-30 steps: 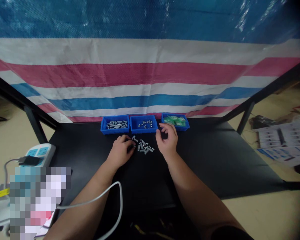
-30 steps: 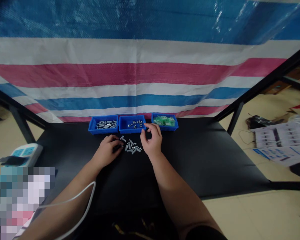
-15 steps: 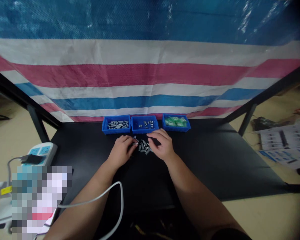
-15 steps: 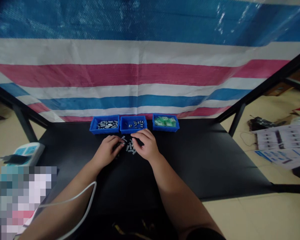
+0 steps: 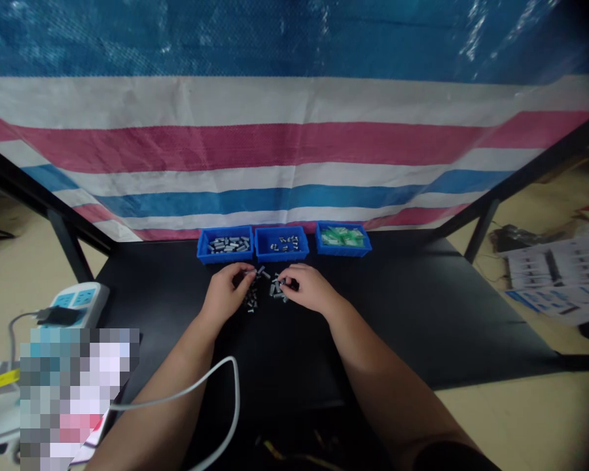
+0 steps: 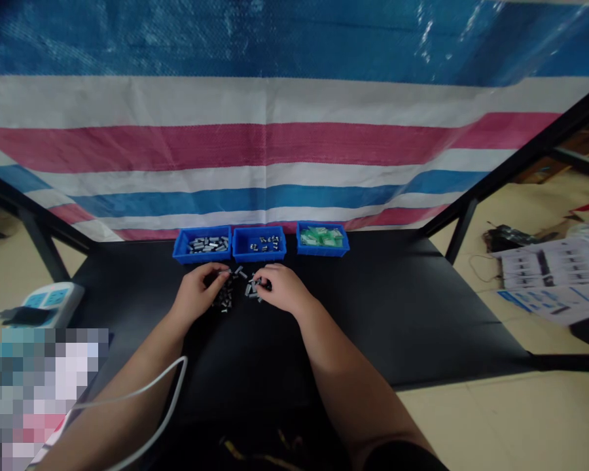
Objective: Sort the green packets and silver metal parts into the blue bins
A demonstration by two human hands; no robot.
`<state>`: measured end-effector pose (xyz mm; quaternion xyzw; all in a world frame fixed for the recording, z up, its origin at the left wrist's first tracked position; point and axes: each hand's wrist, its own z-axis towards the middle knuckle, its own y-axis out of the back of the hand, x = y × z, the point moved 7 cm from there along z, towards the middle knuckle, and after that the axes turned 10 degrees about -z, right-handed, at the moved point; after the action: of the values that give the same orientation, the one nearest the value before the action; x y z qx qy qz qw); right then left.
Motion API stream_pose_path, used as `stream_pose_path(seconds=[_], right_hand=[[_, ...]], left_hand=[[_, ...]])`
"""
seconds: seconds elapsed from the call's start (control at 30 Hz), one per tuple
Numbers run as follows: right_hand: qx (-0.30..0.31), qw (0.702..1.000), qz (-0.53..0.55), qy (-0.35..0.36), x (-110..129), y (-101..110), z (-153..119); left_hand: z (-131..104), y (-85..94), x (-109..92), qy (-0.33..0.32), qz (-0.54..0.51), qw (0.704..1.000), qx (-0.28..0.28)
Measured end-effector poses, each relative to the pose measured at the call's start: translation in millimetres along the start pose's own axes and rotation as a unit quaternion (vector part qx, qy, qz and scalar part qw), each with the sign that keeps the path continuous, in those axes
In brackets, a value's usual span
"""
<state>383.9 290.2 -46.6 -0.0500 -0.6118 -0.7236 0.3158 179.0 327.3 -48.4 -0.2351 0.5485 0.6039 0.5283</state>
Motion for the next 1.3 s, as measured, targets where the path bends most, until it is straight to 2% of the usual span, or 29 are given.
stream_pose_path(seconds=[0.17, 0.27, 0.37, 0.47, 0.57, 0.67, 0.77, 0.83, 0.87, 1.03, 1.3], right_hand=[[0.017, 1.000, 0.009, -0.010, -5.6, -9.2, 0.0], [0.020, 1.000, 0.013, -0.016, -6.1, -10.3, -0.3], [0.020, 1.000, 0.012, -0.016, -5.1, -10.0, -0.5], [0.019, 1.000, 0.012, -0.012, -3.7, -10.0, -0.2], [0.013, 1.000, 0.010, -0.003, -1.4, -9.4, 0.5], [0.009, 1.000, 0.011, 0.005, 0.8, -8.8, 1.0], [0.013, 1.000, 0.016, 0.001, 0.2, -9.5, 0.8], [0.017, 1.000, 0.023, -0.010, -1.8, -10.8, 0.2], [0.018, 0.999, 0.027, -0.016, -2.9, -11.3, -0.1], [0.015, 0.999, 0.027, -0.035, -6.0, -12.0, -0.3], [0.001, 0.999, 0.002, -0.043, -8.1, -9.1, 0.8]], left_hand=[[3.5, 22.5, 23.6, 0.077, -0.116, 0.984, -0.113], [3.0, 38.1, 26.0, 0.094, -0.184, 0.961, -0.182], [-1.5, 55.8, 13.6, 0.056, -0.197, 0.945, -0.257], [-11.3, 71.5, -6.0, -0.017, -0.141, 0.932, -0.333], [-19.6, 79.0, -18.0, -0.067, -0.083, 0.921, -0.374], [-18.4, 79.7, -17.7, -0.075, -0.027, 0.928, -0.364], [-5.6, 69.4, -7.9, -0.038, 0.023, 0.961, -0.275], [0.9, 60.8, -1.6, -0.015, 0.021, 0.976, -0.218], [2.1, 58.3, -0.7, -0.015, 0.001, 0.978, -0.207], [-4.2, 57.6, -9.7, -0.072, -0.123, 0.964, -0.224], [-6.5, 54.6, -6.5, -0.070, -0.119, 0.968, -0.208]])
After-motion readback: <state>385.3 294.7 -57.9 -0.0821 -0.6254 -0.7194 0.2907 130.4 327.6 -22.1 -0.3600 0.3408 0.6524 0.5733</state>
